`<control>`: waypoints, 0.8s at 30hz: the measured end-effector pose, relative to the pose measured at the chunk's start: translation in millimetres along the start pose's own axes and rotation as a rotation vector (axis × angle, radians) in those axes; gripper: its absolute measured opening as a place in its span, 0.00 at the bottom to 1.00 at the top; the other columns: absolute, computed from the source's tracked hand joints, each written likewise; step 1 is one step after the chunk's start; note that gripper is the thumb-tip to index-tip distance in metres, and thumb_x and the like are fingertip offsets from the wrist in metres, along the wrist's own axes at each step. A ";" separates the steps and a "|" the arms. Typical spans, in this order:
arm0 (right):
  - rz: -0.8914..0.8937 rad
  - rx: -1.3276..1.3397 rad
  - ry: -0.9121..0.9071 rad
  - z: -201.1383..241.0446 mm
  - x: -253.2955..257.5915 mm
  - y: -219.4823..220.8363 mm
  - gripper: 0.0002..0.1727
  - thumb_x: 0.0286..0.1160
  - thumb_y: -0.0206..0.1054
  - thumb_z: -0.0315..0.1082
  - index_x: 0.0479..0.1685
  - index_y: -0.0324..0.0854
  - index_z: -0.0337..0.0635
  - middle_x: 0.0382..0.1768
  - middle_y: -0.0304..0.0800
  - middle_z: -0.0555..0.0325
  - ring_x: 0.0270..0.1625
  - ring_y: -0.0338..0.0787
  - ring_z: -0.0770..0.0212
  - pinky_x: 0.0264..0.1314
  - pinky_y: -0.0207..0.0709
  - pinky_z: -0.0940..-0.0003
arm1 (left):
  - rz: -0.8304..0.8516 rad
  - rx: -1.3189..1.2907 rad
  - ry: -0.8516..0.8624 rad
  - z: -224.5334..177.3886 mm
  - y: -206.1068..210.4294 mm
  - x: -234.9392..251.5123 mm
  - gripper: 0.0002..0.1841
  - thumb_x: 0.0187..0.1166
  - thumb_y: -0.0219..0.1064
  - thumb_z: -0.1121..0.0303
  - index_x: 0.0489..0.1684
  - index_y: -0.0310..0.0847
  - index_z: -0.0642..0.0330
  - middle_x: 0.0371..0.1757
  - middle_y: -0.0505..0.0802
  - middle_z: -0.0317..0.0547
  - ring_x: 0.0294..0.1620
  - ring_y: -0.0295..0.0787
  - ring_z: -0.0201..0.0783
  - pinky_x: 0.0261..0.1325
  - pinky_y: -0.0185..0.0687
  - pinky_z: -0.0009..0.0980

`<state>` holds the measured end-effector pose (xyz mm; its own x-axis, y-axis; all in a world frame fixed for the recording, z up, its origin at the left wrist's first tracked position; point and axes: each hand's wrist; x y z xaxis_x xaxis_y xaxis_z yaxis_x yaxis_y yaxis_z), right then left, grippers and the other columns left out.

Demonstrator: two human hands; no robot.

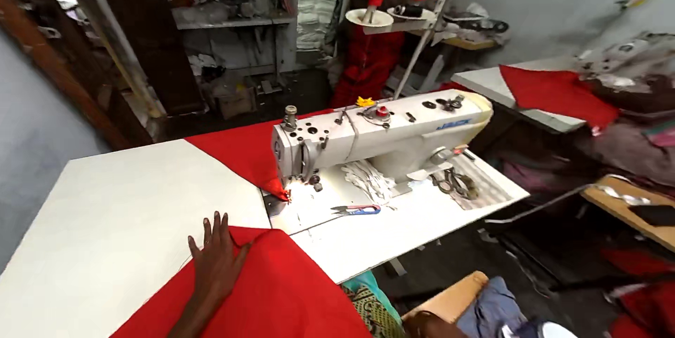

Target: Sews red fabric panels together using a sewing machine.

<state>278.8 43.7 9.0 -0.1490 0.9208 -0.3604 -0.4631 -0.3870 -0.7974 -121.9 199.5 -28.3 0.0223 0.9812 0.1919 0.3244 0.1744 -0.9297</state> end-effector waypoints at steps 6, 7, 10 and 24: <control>-0.628 -0.017 -0.289 14.0 115.6 -46.5 0.08 0.80 0.67 0.29 0.49 0.91 0.37 0.45 0.93 0.46 0.49 0.94 0.45 0.53 0.87 0.43 | -0.031 -0.249 0.079 -12.8 -12.2 1.7 0.19 0.75 0.72 0.62 0.61 0.87 0.60 0.67 0.85 0.62 0.72 0.75 0.70 0.67 0.63 0.75; -0.596 0.022 -0.401 30.6 131.1 -44.8 0.09 0.81 0.68 0.31 0.51 0.91 0.38 0.48 0.93 0.48 0.52 0.93 0.48 0.56 0.87 0.46 | -0.011 -0.318 0.067 -16.2 -18.9 7.2 0.13 0.74 0.69 0.73 0.54 0.90 0.62 0.63 0.87 0.63 0.68 0.78 0.69 0.64 0.67 0.72; -0.385 0.188 -0.630 101.2 148.2 -25.4 0.25 0.80 0.69 0.48 0.69 0.84 0.42 0.63 0.91 0.52 0.65 0.90 0.54 0.69 0.83 0.49 | -0.072 -0.441 0.191 -24.6 -34.7 12.1 0.11 0.74 0.64 0.79 0.47 0.92 0.64 0.50 0.93 0.54 0.56 0.89 0.55 0.61 0.78 0.64; -1.073 0.499 -0.560 108.2 99.7 -115.8 0.16 0.85 0.56 0.30 0.58 0.74 0.22 0.45 0.84 0.50 0.41 0.82 0.76 0.46 0.79 0.76 | 0.396 -0.052 0.004 89.9 -253.0 -106.6 0.03 0.67 0.75 0.81 0.34 0.93 0.71 0.33 0.95 0.56 0.37 0.93 0.50 0.48 0.86 0.52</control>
<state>223.1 185.5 117.8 0.2091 0.6997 0.6832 -0.8312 0.4952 -0.2528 -291.4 58.3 158.1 0.1591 0.9714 -0.1764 0.3370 -0.2214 -0.9151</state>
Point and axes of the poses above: each hand's wrist, its own x-axis towards the middle knuckle, its own y-axis out of the palm, z = x × y
